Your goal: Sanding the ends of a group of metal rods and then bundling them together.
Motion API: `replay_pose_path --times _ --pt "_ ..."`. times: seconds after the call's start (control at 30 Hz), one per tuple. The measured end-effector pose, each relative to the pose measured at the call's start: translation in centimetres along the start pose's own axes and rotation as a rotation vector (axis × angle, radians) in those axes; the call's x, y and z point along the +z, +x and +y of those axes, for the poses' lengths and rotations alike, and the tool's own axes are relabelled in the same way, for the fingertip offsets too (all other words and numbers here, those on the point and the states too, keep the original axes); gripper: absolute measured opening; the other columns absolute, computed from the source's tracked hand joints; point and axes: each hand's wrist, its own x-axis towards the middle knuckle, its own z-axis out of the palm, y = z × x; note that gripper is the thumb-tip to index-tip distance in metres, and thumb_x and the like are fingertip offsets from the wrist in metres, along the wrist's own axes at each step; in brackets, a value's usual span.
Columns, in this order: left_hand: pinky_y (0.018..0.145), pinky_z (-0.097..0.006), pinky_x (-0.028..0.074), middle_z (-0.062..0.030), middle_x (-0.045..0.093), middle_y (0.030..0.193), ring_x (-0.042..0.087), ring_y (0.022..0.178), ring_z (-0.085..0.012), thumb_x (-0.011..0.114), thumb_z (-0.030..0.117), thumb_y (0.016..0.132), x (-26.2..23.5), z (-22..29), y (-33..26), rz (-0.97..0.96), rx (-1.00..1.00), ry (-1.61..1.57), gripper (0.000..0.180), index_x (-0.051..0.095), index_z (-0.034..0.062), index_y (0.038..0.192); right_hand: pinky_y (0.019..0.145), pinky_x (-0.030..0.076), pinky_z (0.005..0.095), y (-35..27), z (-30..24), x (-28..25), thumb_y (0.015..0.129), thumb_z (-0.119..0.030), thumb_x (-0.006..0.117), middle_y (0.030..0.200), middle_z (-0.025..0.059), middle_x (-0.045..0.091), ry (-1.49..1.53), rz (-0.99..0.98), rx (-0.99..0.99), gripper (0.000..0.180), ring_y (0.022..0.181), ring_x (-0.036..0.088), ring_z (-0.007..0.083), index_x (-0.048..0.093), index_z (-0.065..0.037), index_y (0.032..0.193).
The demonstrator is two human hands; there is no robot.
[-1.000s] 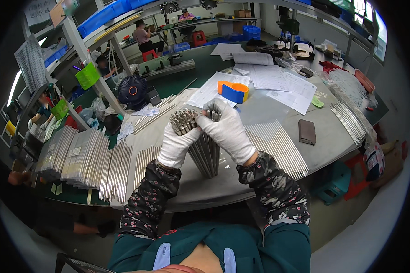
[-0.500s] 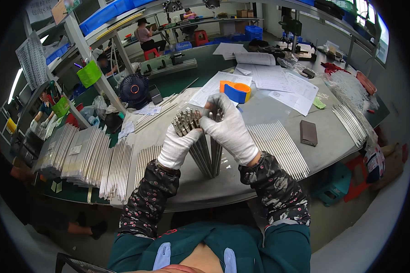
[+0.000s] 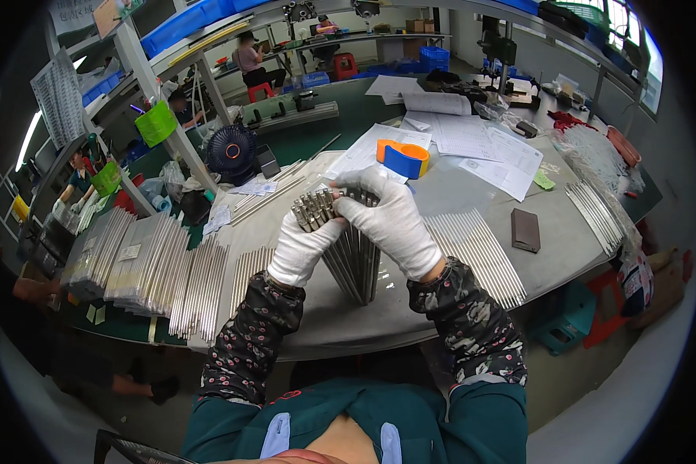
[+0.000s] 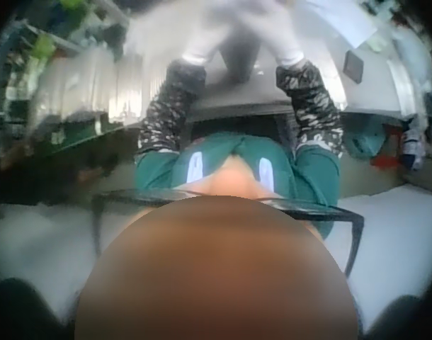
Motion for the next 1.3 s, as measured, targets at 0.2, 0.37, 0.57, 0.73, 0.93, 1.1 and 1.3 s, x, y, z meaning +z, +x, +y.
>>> replay_pose_path --times 0.2,0.37,0.57,0.73,0.93,1.1,1.3 --pt "0.082 -0.024 0.05 -0.0015 0.064 0.101 0.06 0.09 -0.0098 0.065 -0.001 0.084 -0.7 -0.5 0.0 -0.019 0.005 0.046 0.028 0.059 0.0043 0.111 0.071 0.045 0.0209 0.1 1.0 -0.2 0.078 0.0 0.065 0.082 -0.0017 0.055 -0.181 0.066 -0.086 0.019 0.076 0.052 0.0057 0.061 -0.004 0.095" --pt "0.08 -0.023 0.05 -0.0002 0.063 0.1 0.059 0.089 -0.0079 0.064 0.001 0.085 -0.3 -0.2 -0.2 -0.008 0.024 -0.03 0.026 0.058 0.0046 0.11 0.072 0.045 0.0208 0.0 -0.2 0.1 0.078 0.001 0.065 0.083 -0.0013 0.056 -0.035 -0.032 -0.023 0.021 0.078 0.052 0.0059 0.061 -0.004 0.098" --pt "0.08 -0.022 0.049 0.0006 0.063 0.1 0.058 0.09 -0.0065 0.064 0.003 0.086 -0.2 -0.5 -0.1 -0.026 0.003 -0.021 0.026 0.058 0.0045 0.112 0.072 0.046 0.021 0.5 0.8 -0.1 0.079 0.0 0.064 0.084 -0.0009 0.057 -0.236 -0.02 -0.176 0.02 0.078 0.053 0.0064 0.06 -0.003 0.099" --pt "0.081 -0.023 0.049 0.0 0.062 0.101 0.059 0.091 -0.0075 0.064 0.004 0.087 -0.5 -0.5 -0.3 -0.024 0.011 0.043 0.027 0.057 0.0043 0.113 0.071 0.046 0.0233 0.4 1.3 -0.2 0.077 -0.002 0.063 0.082 0.0024 0.058 -0.187 0.04 -0.142 0.019 0.077 0.055 0.0095 0.063 -0.002 0.097" --pt "0.079 -0.023 0.049 -0.0005 0.063 0.101 0.059 0.09 -0.0073 0.062 0.005 0.088 -0.9 0.3 -0.2 -0.098 0.028 0.077 0.027 0.057 0.0034 0.114 0.069 0.046 0.0225 0.6 0.2 0.4 0.077 -0.003 0.065 0.08 0.0018 0.057 -0.175 -0.054 -0.128 0.017 0.075 0.056 0.0088 0.062 -0.001 0.094" --pt "0.076 -0.023 0.049 0.0003 0.064 0.097 0.059 0.087 -0.0068 0.063 0.008 0.088 -1.4 -0.2 -0.2 -0.082 0.047 0.143 0.023 0.059 0.0038 0.111 0.068 0.045 0.0192 0.7 0.8 0.3 0.079 -0.001 0.067 0.08 -0.0017 0.054 -0.214 0.017 -0.193 0.03 0.071 0.053 0.0055 0.062 -0.002 0.109" --pt "0.075 -0.023 0.049 0.0008 0.064 0.095 0.059 0.086 -0.0059 0.064 0.009 0.088 -1.2 0.6 0.0 -0.122 -0.005 0.201 0.023 0.06 0.0034 0.109 0.068 0.046 0.021 0.6 0.2 0.1 0.077 0.0 0.067 0.085 0.0016 0.058 0.029 -0.107 -0.045 0.031 0.072 0.054 0.0067 0.061 -0.002 0.108"
